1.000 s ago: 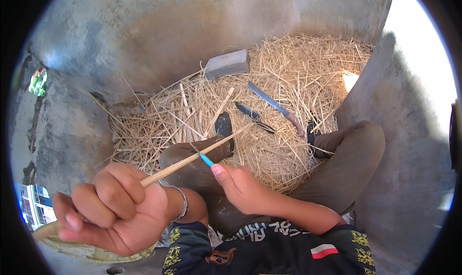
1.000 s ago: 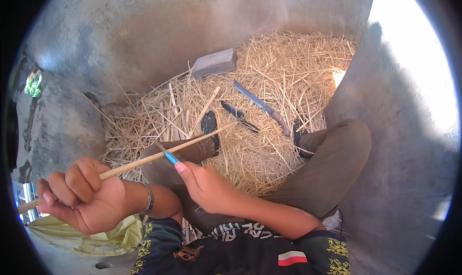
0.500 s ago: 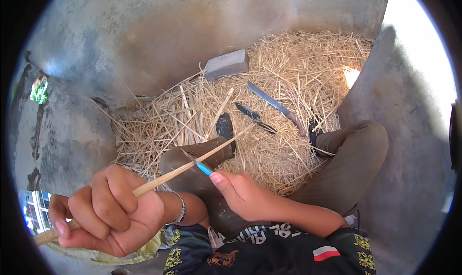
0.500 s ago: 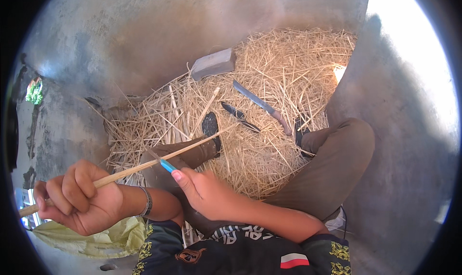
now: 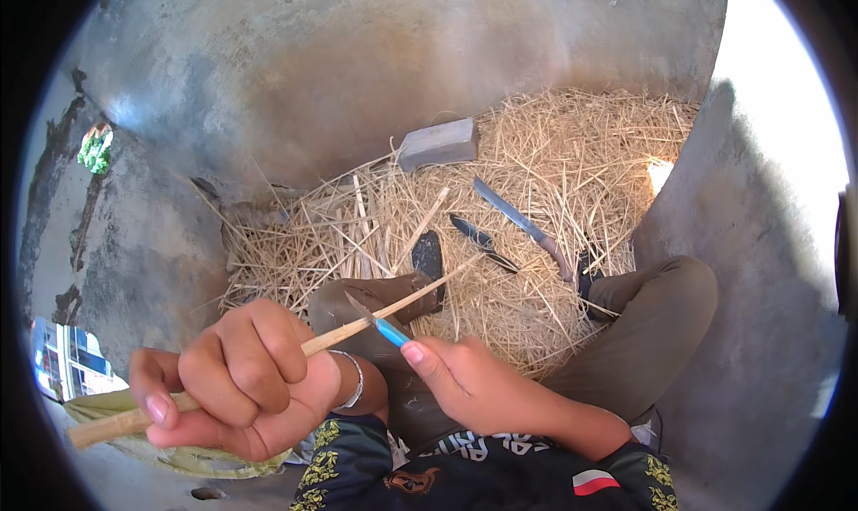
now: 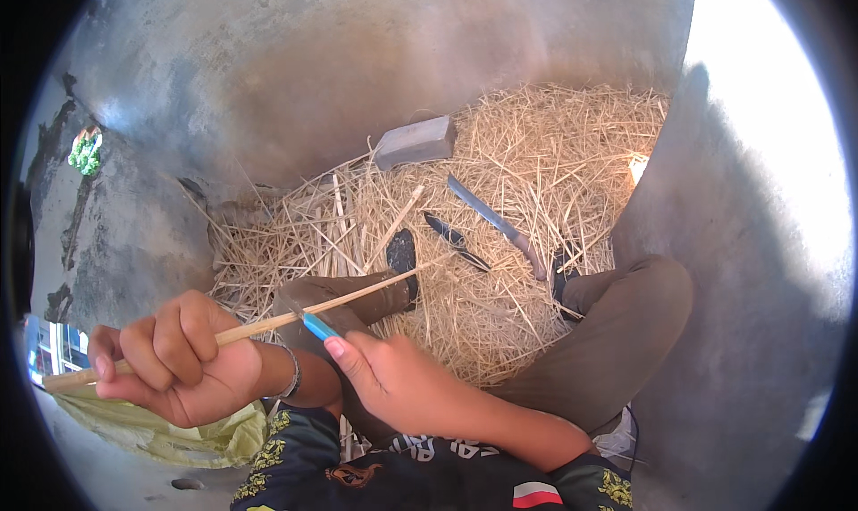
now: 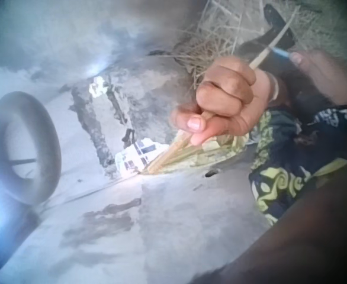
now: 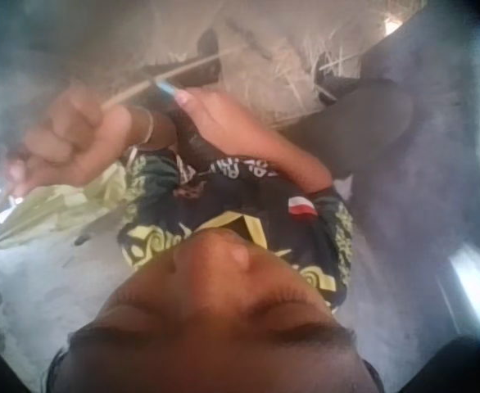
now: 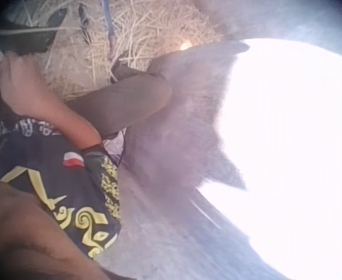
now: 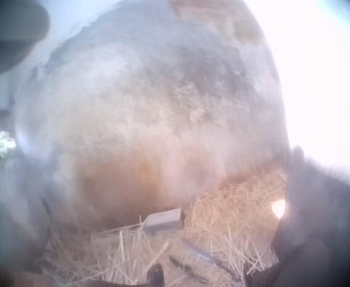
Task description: The person sits on a straw-covered floor and uses a knife to shave thin strips off a long bamboo stick. They hold the stick with one hand and scrape the blade along its length to remove the outer layer, creating a pile of shavings.
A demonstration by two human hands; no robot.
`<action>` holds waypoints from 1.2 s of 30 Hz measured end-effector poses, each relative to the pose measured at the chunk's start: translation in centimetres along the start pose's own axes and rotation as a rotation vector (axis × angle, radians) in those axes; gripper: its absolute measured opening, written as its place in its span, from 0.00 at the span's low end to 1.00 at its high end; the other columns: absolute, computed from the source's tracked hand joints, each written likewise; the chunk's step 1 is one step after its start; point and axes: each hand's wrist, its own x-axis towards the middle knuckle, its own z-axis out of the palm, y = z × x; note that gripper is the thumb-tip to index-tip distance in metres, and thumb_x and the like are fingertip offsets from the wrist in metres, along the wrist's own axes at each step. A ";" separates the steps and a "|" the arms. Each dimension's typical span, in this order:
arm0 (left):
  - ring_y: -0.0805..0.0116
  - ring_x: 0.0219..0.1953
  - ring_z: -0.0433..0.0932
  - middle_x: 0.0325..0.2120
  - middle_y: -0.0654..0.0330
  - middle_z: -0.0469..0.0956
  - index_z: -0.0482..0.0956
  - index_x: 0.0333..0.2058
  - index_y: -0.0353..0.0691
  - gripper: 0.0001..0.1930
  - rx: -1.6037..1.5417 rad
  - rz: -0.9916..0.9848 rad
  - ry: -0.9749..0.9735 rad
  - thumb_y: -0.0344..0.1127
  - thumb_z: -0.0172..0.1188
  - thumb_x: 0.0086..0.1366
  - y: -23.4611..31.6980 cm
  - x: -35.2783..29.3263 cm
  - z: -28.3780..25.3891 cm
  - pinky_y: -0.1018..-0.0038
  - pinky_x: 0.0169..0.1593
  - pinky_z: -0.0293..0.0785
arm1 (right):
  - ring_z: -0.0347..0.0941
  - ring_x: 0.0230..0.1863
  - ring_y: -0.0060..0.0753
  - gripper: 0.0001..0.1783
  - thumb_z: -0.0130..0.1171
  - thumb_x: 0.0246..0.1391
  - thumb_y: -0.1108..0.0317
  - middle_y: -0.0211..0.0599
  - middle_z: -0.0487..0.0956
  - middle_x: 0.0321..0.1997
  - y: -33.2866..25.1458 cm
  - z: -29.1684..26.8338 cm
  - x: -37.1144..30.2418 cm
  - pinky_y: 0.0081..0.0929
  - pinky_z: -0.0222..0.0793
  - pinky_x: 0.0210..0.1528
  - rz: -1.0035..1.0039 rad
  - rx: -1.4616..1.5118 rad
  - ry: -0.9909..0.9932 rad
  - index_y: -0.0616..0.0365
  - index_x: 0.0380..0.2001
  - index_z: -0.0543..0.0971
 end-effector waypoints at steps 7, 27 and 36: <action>0.84 0.14 0.46 0.16 0.74 0.53 0.71 0.43 0.42 0.11 0.132 -0.031 0.130 0.43 0.48 0.77 0.6 1.3 -3.4 0.81 0.20 0.44 | 0.62 0.18 0.35 0.37 0.33 0.74 0.46 0.38 0.64 0.14 11.0 0.6 5.4 0.38 0.63 0.28 0.254 0.119 0.095 0.63 0.19 0.69; 0.83 0.15 0.48 0.17 0.73 0.54 0.71 0.44 0.42 0.11 0.175 -0.040 0.182 0.44 0.48 0.77 1.3 0.4 -2.6 0.80 0.22 0.47 | 0.63 0.20 0.39 0.30 0.34 0.74 0.48 0.42 0.67 0.17 4.9 2.8 2.4 0.39 0.63 0.28 0.006 0.011 0.130 0.63 0.28 0.71; 0.82 0.15 0.46 0.18 0.73 0.52 0.73 0.46 0.42 0.12 0.369 0.096 0.422 0.44 0.51 0.75 1.2 0.6 -3.0 0.81 0.19 0.45 | 0.73 0.24 0.54 0.31 0.34 0.73 0.47 0.53 0.74 0.21 7.1 3.8 3.7 0.45 0.67 0.31 0.019 -0.132 0.172 0.64 0.34 0.75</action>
